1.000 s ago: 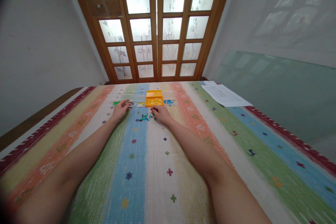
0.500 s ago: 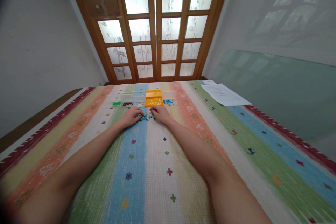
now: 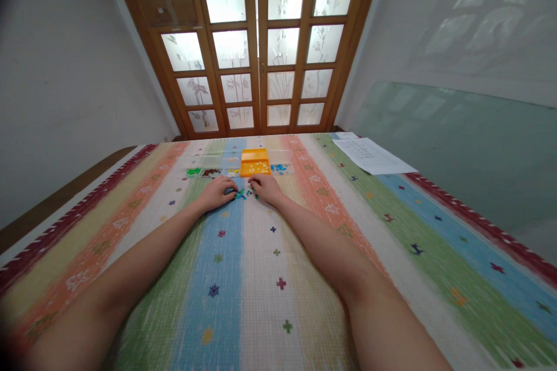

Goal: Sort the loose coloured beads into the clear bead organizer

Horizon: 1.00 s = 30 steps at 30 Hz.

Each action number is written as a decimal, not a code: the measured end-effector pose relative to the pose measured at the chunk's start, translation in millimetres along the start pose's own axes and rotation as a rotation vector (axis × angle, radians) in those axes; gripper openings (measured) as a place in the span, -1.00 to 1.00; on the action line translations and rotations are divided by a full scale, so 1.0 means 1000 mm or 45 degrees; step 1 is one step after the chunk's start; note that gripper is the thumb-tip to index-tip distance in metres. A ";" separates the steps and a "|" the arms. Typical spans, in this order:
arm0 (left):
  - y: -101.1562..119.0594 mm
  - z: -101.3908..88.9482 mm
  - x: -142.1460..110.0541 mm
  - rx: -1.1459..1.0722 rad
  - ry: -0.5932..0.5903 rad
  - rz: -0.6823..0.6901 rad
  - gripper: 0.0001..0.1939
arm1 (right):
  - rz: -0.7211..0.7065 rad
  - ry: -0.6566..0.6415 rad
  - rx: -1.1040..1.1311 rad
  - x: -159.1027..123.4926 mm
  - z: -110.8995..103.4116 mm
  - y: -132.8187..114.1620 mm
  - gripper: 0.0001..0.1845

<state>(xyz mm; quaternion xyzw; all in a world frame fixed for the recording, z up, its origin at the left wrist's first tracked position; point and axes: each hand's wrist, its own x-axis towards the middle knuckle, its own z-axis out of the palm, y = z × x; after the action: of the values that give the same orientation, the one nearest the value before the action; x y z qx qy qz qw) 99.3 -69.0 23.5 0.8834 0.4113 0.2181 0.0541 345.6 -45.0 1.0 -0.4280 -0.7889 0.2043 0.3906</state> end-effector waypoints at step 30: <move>-0.031 0.005 0.005 -0.711 0.501 -0.574 -0.89 | 0.001 -0.031 -0.071 0.001 0.002 0.005 -0.77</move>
<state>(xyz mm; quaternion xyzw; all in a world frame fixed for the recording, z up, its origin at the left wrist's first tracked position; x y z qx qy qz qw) 82.4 -44.1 11.8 0.6638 0.5222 0.4687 0.2588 346.3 -41.1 -3.1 -0.4367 -0.7988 0.1877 0.3688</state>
